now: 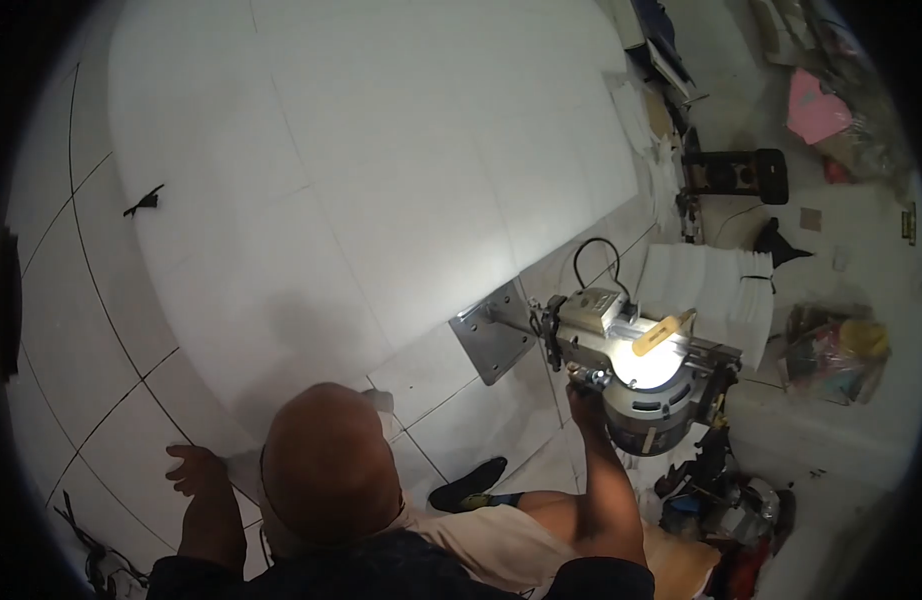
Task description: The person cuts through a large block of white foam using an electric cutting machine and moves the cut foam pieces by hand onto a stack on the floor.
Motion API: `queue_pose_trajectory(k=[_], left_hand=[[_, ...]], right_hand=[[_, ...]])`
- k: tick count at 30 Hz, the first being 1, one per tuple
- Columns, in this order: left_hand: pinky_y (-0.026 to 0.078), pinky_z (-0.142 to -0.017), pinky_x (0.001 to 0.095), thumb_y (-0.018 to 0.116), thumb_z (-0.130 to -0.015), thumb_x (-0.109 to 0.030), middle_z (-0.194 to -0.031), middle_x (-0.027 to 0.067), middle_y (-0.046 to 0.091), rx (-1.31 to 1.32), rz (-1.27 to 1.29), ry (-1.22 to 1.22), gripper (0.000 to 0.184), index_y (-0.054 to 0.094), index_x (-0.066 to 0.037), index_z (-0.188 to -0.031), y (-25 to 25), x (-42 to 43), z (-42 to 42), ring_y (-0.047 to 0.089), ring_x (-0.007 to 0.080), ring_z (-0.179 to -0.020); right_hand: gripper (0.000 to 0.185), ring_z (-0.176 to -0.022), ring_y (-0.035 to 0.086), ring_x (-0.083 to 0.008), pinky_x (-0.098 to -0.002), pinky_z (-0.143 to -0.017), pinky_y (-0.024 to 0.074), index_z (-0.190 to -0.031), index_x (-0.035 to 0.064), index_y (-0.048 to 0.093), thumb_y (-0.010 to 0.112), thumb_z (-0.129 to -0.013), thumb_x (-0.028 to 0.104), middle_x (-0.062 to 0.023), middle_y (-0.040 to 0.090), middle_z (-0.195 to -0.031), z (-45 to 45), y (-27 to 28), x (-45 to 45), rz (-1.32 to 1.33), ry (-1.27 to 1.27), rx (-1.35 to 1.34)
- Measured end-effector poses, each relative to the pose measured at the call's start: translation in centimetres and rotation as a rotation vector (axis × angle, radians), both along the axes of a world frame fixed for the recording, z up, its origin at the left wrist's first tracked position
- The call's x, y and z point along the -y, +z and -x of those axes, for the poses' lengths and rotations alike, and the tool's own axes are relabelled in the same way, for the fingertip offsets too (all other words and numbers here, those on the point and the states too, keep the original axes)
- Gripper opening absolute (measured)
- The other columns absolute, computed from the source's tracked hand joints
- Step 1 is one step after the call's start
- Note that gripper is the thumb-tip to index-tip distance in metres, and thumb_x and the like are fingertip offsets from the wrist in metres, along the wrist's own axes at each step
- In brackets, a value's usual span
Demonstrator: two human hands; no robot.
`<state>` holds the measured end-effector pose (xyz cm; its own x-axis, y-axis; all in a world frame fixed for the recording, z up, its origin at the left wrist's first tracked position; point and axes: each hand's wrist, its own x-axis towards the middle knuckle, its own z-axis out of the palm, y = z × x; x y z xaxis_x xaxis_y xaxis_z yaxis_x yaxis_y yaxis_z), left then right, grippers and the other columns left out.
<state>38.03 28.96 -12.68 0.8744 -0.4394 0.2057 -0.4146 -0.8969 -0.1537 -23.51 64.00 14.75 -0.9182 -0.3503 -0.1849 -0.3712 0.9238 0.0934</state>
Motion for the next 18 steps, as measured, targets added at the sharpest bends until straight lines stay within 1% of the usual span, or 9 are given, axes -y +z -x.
queue_pose_trajectory(k=[1,4,6,7,10,11,15,17,18], left_hand=[[0.046,-0.093,0.0545,0.036,-0.091,-0.069,-0.141,0.0226,0.04,0.071,-0.018,-0.022,0.08,0.038,-0.008,-0.142,-1.5,-0.4,-1.2,0.047,0.0397,-0.122],[0.048,-0.089,0.0537,0.037,-0.091,-0.069,-0.135,0.0233,0.044,0.067,-0.033,-0.031,0.078,0.041,-0.007,-0.14,-1.4,-0.1,-1.1,0.05,0.0401,-0.119],[0.049,-0.088,0.054,0.037,-0.091,-0.069,-0.131,0.0237,0.048,-0.015,-0.072,0.006,0.078,0.043,-0.007,-0.138,-1.6,-0.2,-1.4,0.051,0.0407,-0.117],[0.048,-0.09,0.0549,0.036,-0.091,-0.069,-0.13,0.0234,0.048,-0.01,-0.135,-0.159,0.08,0.04,-0.006,-0.14,0.9,0.0,0.4,0.051,0.0407,-0.116],[0.047,-0.091,0.0554,0.035,-0.091,-0.07,-0.132,0.0236,0.046,0.056,-0.119,-0.073,0.081,0.038,-0.006,-0.141,0.2,-0.1,-0.3,0.05,0.0409,-0.117],[0.043,-0.096,0.0579,0.034,-0.091,-0.07,-0.138,0.0238,0.042,-0.001,-0.182,-0.153,0.083,0.034,-0.006,-0.144,0.5,-0.6,-0.4,0.049,0.0412,-0.12],[0.038,-0.1,0.0588,0.032,-0.09,-0.071,-0.143,0.0236,0.037,-0.192,-0.046,0.039,0.085,0.031,-0.007,-0.146,2.7,0.5,0.7,0.044,0.0418,-0.125],[0.034,-0.103,0.0602,0.03,-0.089,-0.071,-0.143,0.0231,0.036,-0.23,-0.133,-0.021,0.086,0.029,-0.008,-0.147,3.8,1.0,1.8,0.04,0.042,-0.128],[0.034,-0.103,0.0602,0.03,-0.089,-0.071,-0.143,0.0231,0.036,-0.227,-0.116,-0.045,0.086,0.029,-0.008,-0.147,3.7,1.5,1.7,0.04,0.042,-0.128]], right_hand=[[0.033,-0.098,0.062,-0.038,-0.0455,-0.087,0.0489,-0.106,0.0022,0.061,0.067,-0.081,0.023,-0.0195,0.065,-0.101,1.1,-0.5,-0.8,0.133,0.286,0.019],[0.032,-0.1,0.062,-0.0371,-0.0472,-0.088,0.0475,-0.107,0.0029,0.061,0.065,-0.082,0.022,-0.0199,0.064,-0.104,0.1,0.8,1.1,0.287,0.156,0.149],[0.032,-0.098,0.063,-0.0383,-0.0472,-0.085,0.0492,-0.104,0.0023,0.062,0.064,-0.082,0.024,-0.02,0.065,-0.1,-0.6,0.9,1.9,0.253,0.159,0.023],[0.032,-0.097,0.062,-0.0399,-0.048,-0.083,0.0499,-0.102,0.0019,0.062,0.064,-0.081,0.026,-0.021,0.065,-0.098,0.1,0.8,1.6,0.138,0.139,0.011],[0.029,-0.089,0.063,-0.0416,-0.0494,-0.075,0.0515,-0.096,0.003,0.062,0.062,-0.082,0.028,-0.0211,0.065,-0.091,0.2,0.2,0.3,-0.081,-0.036,0.05],[0.026,-0.082,0.064,-0.0385,-0.0473,-0.07,0.0523,-0.094,0.005,0.062,0.063,-0.082,0.028,-0.0199,0.065,-0.09,0.6,-0.4,-0.4,-0.297,0.325,-0.063],[0.023,-0.076,0.064,-0.0332,-0.0418,-0.065,0.0528,-0.09,0.008,0.063,0.063,-0.083,0.03,-0.0165,0.064,-0.087,0.6,-1.1,-0.7,0.127,0.216,-0.139],[0.022,-0.073,0.064,-0.0289,-0.0371,-0.062,0.0531,-0.092,0.0093,0.063,0.061,-0.086,0.031,-0.0129,0.063,-0.083,1.3,-2.0,-2.2,-0.846,0.999,-0.793],[0.023,-0.07,0.062,-0.0237,-0.0342,-0.061,0.0529,-0.095,0.0101,0.062,0.059,-0.09,0.032,-0.0082,0.06,-0.079,1.4,-0.6,-2.8,-0.928,1.21,-0.761]])
